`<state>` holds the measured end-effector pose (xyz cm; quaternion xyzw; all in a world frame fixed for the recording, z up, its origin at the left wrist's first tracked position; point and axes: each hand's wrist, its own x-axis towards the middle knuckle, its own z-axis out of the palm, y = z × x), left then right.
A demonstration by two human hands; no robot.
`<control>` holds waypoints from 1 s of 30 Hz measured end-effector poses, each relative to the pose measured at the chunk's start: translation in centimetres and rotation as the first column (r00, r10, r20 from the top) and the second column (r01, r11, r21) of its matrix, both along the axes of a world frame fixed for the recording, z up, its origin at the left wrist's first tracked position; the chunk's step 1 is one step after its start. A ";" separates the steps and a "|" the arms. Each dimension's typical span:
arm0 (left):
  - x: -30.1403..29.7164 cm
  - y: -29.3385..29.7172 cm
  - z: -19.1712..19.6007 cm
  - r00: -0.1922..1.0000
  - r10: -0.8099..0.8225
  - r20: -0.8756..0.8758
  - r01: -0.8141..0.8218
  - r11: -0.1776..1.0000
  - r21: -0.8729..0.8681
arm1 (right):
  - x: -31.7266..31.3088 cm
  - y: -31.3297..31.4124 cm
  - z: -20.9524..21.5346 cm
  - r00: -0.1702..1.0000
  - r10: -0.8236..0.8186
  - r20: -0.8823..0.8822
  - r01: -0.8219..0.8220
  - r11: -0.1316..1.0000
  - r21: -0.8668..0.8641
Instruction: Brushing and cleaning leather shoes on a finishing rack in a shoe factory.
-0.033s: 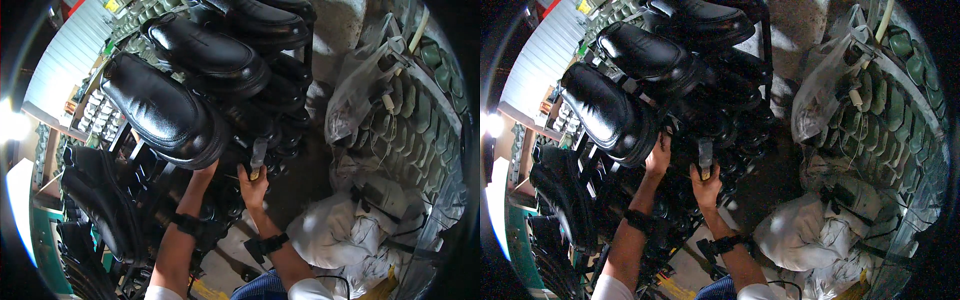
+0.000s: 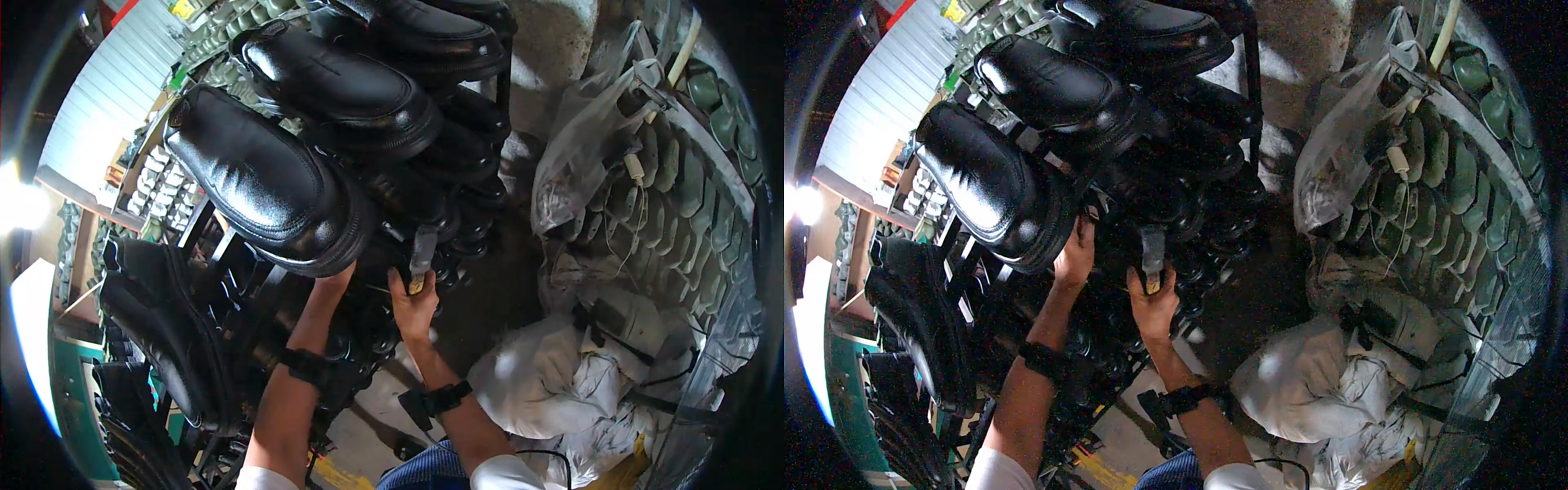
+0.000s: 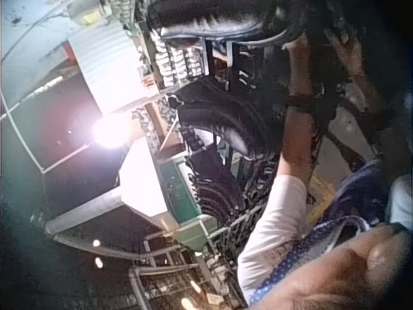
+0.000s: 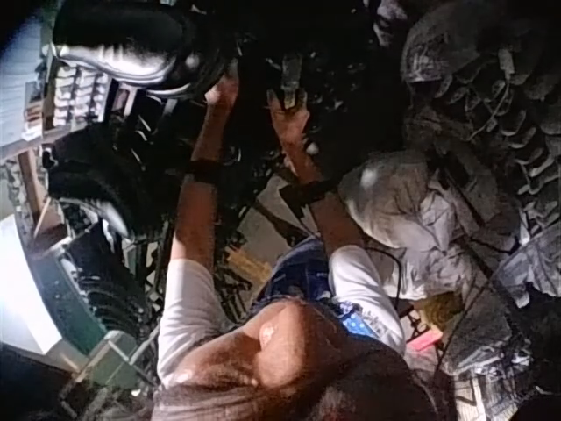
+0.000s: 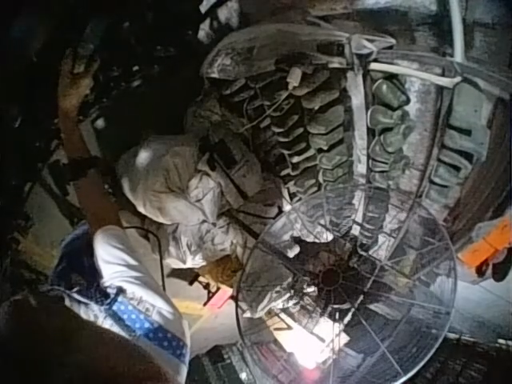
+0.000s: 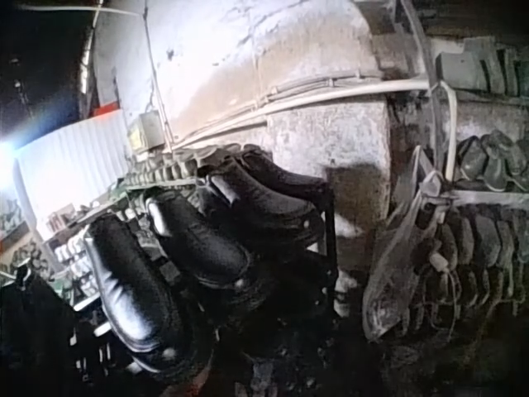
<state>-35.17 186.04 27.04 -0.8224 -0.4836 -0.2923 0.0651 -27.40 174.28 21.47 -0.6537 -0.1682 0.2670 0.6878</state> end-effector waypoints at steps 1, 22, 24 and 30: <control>-0.1 0.7 -0.9 0.993 -0.096 0.075 0.087 0.990 0.110 | 0.2 -0.1 0.0 0.999 -0.011 -0.034 0.012 1.000 0.022; 0.0 -1.3 -2.7 0.976 -0.206 0.068 0.197 0.972 0.125 | 1.2 -0.1 -1.2 0.999 0.016 0.050 -0.016 1.000 -0.008; 0.6 -0.8 -3.1 0.969 -0.226 0.101 0.214 0.970 0.116 | 1.2 -0.1 -1.4 0.999 0.013 0.034 -0.014 1.000 0.008; 0.6 0.3 -3.3 0.961 -0.137 0.238 0.149 0.988 -0.034 | 0.9 0.0 -0.8 0.997 -0.027 0.067 0.025 0.999 0.033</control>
